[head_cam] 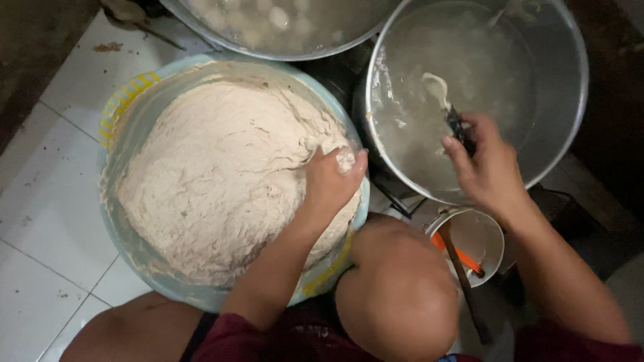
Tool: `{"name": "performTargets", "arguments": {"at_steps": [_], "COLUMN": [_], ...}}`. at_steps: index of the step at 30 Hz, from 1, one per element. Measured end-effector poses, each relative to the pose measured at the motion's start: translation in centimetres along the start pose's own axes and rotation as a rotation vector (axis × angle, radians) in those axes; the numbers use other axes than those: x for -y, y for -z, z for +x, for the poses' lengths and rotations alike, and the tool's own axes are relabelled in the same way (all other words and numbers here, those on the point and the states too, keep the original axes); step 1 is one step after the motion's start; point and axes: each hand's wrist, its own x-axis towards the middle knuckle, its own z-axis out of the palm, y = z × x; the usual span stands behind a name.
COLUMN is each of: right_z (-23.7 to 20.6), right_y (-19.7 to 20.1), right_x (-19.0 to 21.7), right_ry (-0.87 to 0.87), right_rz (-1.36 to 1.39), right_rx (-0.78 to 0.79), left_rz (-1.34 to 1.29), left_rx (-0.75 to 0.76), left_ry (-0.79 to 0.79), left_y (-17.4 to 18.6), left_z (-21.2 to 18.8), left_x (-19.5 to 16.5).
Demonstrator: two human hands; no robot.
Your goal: The person sits on the floor in front of a large basin filled with dough. They repeatedly pinch off a portion of dough by hand, place it on a scoop, dip and shape it in a pot of water, and release the formed dough ball into the water where other balls accumulate.
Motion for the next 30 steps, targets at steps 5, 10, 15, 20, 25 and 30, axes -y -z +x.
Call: {"name": "performTargets", "arguments": {"at_steps": [5,10,15,20,25,30], "right_z": [-2.9,-4.3,-3.8,-2.5,-0.1,-0.5], "right_y": [-0.5,-1.6,-1.7,-0.6,-0.2,0.3], "right_x": [2.4,4.3,4.2,2.1,1.3,2.1], "right_ry": [-0.14,0.11,-0.148,-0.137,-0.09,-0.272], "right_rz": [0.064,0.169,0.222,0.12,-0.199,-0.116], "right_rx": [0.339,0.347,0.553,0.374,0.205,0.217], "left_rz": [-0.24,-0.317,-0.096,0.282,0.104,-0.092], "left_rx": [0.013,-0.011,0.129,0.062,0.001,-0.076], "left_ry": [0.038,0.044,0.136,0.103,0.156,0.071], "left_y": [-0.4,-0.9,-0.8,-0.2,-0.9,-1.2], "left_z": [-0.3,-0.5,0.2,0.5,-0.6,-0.8], "left_x": [0.0,-0.5,-1.1,-1.1,-0.7,0.5]}}
